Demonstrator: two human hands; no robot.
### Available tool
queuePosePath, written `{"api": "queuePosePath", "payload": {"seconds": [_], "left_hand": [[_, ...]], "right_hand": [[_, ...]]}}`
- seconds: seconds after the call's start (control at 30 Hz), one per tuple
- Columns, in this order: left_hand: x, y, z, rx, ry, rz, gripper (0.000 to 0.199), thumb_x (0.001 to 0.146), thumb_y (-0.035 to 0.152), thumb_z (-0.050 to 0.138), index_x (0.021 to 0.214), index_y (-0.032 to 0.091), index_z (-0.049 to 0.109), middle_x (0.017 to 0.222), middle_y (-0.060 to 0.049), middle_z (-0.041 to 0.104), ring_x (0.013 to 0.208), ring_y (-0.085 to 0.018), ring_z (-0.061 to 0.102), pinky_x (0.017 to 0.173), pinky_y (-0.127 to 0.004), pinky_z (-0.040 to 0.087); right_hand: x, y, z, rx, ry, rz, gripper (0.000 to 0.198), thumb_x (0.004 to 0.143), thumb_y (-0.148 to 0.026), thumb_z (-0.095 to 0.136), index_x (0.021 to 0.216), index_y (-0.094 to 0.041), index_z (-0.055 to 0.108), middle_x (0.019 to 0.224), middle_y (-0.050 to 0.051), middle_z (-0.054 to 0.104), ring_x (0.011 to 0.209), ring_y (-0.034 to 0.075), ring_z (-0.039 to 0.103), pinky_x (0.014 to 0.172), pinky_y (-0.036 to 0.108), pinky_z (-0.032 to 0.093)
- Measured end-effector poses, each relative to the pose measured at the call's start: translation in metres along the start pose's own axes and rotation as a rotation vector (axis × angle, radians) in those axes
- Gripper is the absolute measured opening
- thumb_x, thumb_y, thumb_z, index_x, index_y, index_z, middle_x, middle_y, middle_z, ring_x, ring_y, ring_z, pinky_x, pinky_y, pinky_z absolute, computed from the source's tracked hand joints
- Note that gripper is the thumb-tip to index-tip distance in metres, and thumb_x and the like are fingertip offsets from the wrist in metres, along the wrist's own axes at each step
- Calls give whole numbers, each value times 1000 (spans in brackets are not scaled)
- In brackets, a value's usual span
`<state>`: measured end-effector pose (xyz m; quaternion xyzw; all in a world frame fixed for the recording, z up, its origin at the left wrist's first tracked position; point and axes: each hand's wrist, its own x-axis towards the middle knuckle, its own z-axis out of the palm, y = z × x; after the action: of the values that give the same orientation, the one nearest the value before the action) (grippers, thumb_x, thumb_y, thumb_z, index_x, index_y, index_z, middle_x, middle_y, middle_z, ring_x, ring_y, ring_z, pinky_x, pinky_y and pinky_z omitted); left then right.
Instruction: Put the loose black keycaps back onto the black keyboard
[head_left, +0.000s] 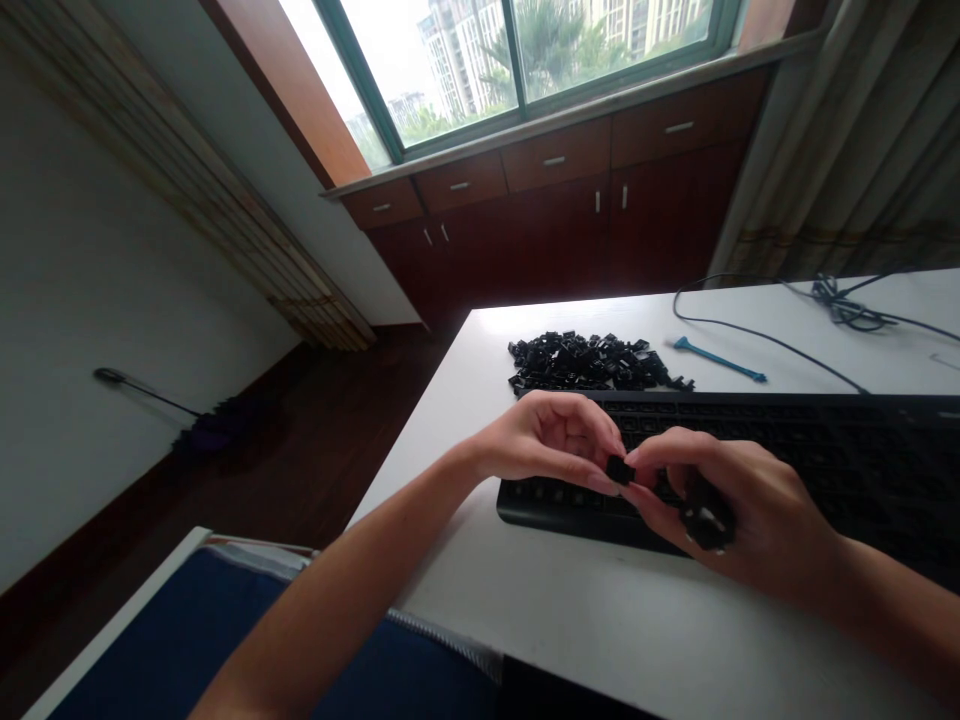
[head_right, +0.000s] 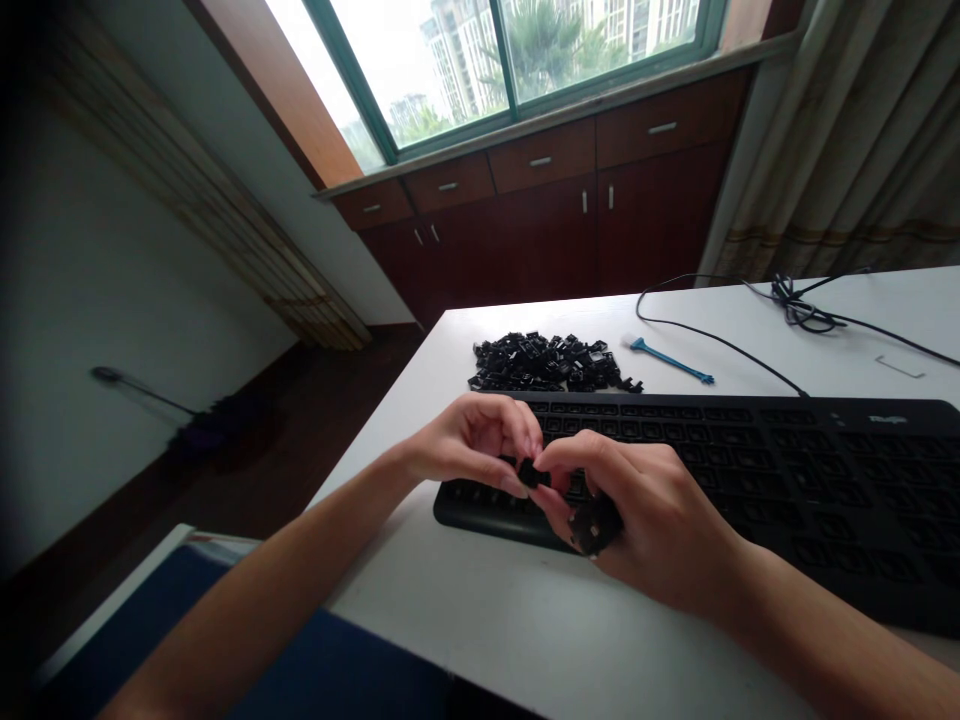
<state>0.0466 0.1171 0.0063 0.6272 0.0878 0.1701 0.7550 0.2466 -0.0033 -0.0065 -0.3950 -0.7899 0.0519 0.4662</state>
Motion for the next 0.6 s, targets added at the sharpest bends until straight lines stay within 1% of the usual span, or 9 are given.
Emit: {"api": "queuePosePath", "payload": {"seconds": [0.17,0.33,0.43,0.6], "left_hand": [[0,-1,0,-15,54,-43,29,71,12,84,96,12,70,85,-5,72,82,-14,71,79,-26,59],[0,0,1,-39,65,-71,28,73,15,83,99,11,72,91,-7,75,86,-15,73,84,-27,60],[0,0,1,-26,73,-89,31,72,17,84,100,9,73,93,-9,76,87,-17,74,86,-29,60],[-1,0,0,-52,39,-83,33,75,17,82,106,10,73,96,-10,77,90,-17,74,87,-27,59]], "right_hand": [[2,-1,-2,-20,40,25,32,82,-14,69,110,-21,57,80,-1,68,57,8,58,53,20,48],[6,-1,-3,15,23,10,37,82,-9,66,117,-20,59,94,3,69,62,7,59,56,20,49],[6,0,-2,44,0,6,40,82,-6,66,120,-19,61,97,4,67,65,6,59,57,18,49],[3,3,-1,36,-12,7,47,82,-5,66,126,-19,61,104,6,64,76,10,65,66,21,55]]}}
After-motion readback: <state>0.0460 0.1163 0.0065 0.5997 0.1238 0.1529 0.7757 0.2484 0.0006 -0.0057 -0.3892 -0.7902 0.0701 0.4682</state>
